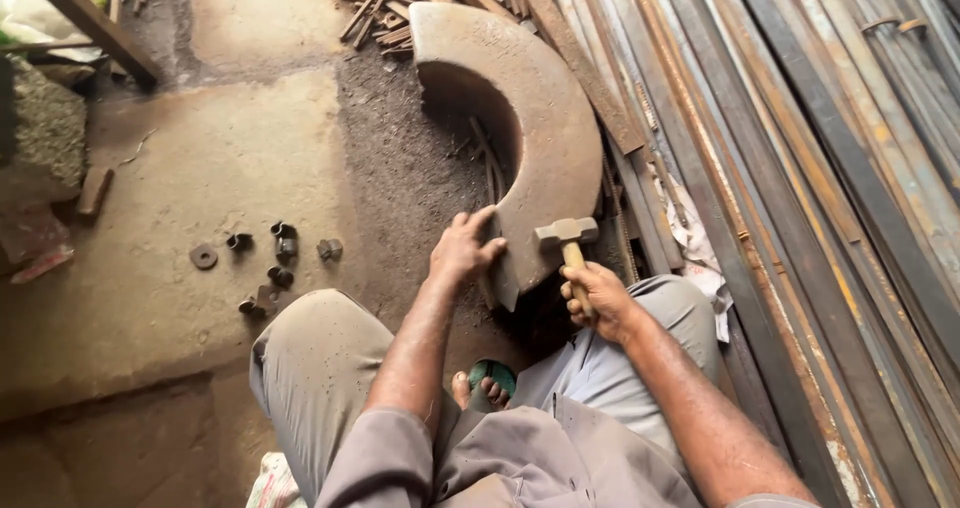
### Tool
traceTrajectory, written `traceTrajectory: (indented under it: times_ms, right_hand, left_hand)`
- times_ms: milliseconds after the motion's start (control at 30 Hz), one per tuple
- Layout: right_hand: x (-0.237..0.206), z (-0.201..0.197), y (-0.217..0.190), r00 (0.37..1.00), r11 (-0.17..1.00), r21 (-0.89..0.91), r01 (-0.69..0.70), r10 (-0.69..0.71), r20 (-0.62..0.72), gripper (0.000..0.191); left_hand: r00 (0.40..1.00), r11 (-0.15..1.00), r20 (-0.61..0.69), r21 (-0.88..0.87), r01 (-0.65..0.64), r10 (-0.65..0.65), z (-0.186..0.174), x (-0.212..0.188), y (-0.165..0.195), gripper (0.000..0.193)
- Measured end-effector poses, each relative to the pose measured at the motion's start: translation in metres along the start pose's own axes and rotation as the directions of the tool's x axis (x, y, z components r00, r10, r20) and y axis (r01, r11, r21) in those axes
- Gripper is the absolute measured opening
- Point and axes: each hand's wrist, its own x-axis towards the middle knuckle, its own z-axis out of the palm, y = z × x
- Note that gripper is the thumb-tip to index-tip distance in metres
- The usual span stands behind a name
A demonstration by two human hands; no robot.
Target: The person sits on the ground and hammers small metal brackets and plates against a large curved metal form, repositioning each piece by hand and striking it with a hammer to bend or straighten it, working through pieces one at a time.
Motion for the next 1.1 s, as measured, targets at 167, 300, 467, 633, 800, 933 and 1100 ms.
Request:
traceTrajectory:
  times_ms: [167, 300, 467, 633, 800, 933, 1100]
  right_hand:
    - [-0.008, -0.008, -0.019, 0.997, 0.996, 0.045, 0.072, -0.07, -0.04, 0.02]
    - [-0.015, 0.003, -0.009, 0.998, 0.999, 0.035, -0.02, 0.022, -0.054, 0.018]
    - [-0.009, 0.016, 0.005, 0.997, 0.987, 0.148, 0.062, -0.055, -0.049, 0.021]
    - [-0.005, 0.014, -0.001, 0.991, 0.988, 0.086, 0.131, -0.128, -0.038, 0.023]
    - [0.007, 0.027, 0.008, 0.958, 0.966, -0.049, 0.253, -0.257, -0.128, 0.03]
    - [-0.005, 0.043, 0.004, 0.865, 0.848, -0.255, 0.464, -0.496, -0.079, 0.028]
    - [-0.037, 0.06, 0.004, 0.686, 0.638, -0.317, 0.702, -0.726, 0.057, 0.024]
  left_hand:
    - [0.948, 0.917, -0.144, -0.33, 0.225, -0.284, 0.01, 0.02, 0.008, 0.04]
    - [0.941, 0.89, -0.231, -0.438, 0.127, -0.248, 0.015, 0.004, 0.005, 0.058]
    - [0.97, 0.982, -0.188, -0.131, 0.133, -0.157, 0.006, -0.001, 0.005, 0.059]
    - [0.912, 0.884, -0.227, -0.406, 0.232, -0.343, 0.0, -0.009, -0.025, 0.051]
    - [0.975, 0.939, -0.205, -0.343, 0.006, -0.081, 0.009, -0.027, -0.058, 0.04]
    - [0.961, 0.673, -0.06, -0.725, 0.143, -0.269, 0.03, -0.034, -0.057, 0.034]
    - [0.915, 0.457, -0.142, -0.888, 0.051, -0.378, 0.055, -0.037, -0.049, 0.03]
